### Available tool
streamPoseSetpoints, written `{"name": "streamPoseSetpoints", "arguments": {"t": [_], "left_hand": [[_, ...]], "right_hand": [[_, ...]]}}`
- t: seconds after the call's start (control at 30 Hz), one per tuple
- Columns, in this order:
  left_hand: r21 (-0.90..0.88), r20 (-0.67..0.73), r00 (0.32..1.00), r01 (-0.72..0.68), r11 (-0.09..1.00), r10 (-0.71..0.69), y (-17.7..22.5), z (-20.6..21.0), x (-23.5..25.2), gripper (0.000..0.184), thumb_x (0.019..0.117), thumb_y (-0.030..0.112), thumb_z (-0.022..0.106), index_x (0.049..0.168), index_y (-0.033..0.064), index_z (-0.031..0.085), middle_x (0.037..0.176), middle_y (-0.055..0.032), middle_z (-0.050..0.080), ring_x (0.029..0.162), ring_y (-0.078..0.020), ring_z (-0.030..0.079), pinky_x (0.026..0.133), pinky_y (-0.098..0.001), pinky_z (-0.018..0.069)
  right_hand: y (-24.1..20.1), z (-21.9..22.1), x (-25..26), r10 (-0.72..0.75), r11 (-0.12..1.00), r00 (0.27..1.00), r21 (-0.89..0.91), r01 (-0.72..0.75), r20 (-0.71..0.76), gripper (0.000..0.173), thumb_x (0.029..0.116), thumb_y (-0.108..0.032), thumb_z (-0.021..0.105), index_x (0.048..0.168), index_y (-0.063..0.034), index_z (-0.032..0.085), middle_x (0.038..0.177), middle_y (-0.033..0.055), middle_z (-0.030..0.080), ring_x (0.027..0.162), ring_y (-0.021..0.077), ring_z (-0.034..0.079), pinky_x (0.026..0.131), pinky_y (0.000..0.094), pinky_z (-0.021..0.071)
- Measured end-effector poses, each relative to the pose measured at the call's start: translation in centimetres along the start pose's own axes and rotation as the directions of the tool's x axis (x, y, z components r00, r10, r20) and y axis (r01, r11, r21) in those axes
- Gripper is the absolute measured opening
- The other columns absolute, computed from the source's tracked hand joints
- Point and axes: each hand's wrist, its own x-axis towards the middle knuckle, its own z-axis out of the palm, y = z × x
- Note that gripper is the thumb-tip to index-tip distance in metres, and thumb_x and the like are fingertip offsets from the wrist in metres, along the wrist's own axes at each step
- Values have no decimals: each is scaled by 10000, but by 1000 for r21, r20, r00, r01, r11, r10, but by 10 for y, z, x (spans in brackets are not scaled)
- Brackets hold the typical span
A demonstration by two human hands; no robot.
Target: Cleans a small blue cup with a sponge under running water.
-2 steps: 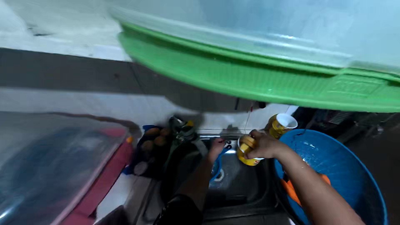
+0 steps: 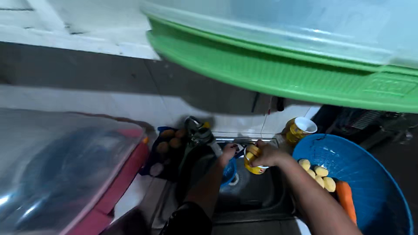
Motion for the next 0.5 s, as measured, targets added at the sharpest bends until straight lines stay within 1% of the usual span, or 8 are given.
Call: {"name": "streamPoseSetpoints", "arguments": {"t": [0.07,0.13,0.2,0.27,0.3,0.37,0.43,0.5], "left_hand": [[-110,64,996,64,992,-57,-1,-13,-21,419,958,509,641,1294,261,664,1141,-29,754,1008,-220,731,826,-475,618],[-219,100,992,92,971,-71,-8,-22,-37,442,966,515,635,1327,260,638,1174,-29,753,1020,-224,737,833,-453,617],[-258,107,994,60,964,-33,-14,-32,-49,458,954,528,652,1328,264,639,1164,-30,753,1012,-225,734,832,-448,616],[-231,87,995,-21,973,43,-12,-44,-62,436,951,497,674,1306,244,654,1153,-27,749,1016,-206,725,849,-432,616],[-161,58,994,-87,983,97,-9,-53,-69,414,951,464,685,1294,234,658,1152,-15,743,1018,-183,718,854,-418,618],[124,-48,981,-182,975,189,-2,-77,-83,375,927,423,697,1261,254,675,1166,33,728,1058,-117,692,912,-389,605],[466,-183,959,-108,878,215,-8,-99,-89,353,908,503,664,1209,322,692,1182,59,714,1098,-116,673,959,-420,582],[649,-236,962,53,759,135,-25,-115,-96,442,886,520,655,1272,306,664,1263,-40,680,1166,-256,646,995,-555,538]], "right_hand": [[15,68,31,116,993,993,20,-116,11,1131,403,-621,910,1400,-312,477,1164,158,681,976,391,684,785,675,561],[39,118,39,246,968,969,45,-246,-9,1176,416,-577,940,1454,-302,462,1306,238,612,1106,480,629,867,718,523],[87,173,57,312,950,944,19,-311,-112,1227,424,-555,958,1501,-328,416,1409,304,507,1163,547,572,888,746,501],[156,237,88,270,953,926,-67,-297,-263,1163,472,-603,926,1483,-304,434,1462,331,431,1153,562,572,850,731,525],[181,257,96,215,959,927,-114,-261,-306,1094,532,-626,902,1471,-267,470,1509,336,379,1185,564,558,862,721,534],[201,269,92,139,965,931,-167,-204,-337,1026,556,-662,865,1428,-221,553,1568,303,325,1289,545,494,932,711,520],[208,269,82,105,973,952,-168,-158,-288,861,663,-679,797,1398,-285,583,1506,221,456,1278,465,535,971,684,507],[223,277,80,19,987,982,-152,-48,-189,729,764,-599,773,1396,-275,606,1372,157,625,1233,390,611,1004,651,506]]}}
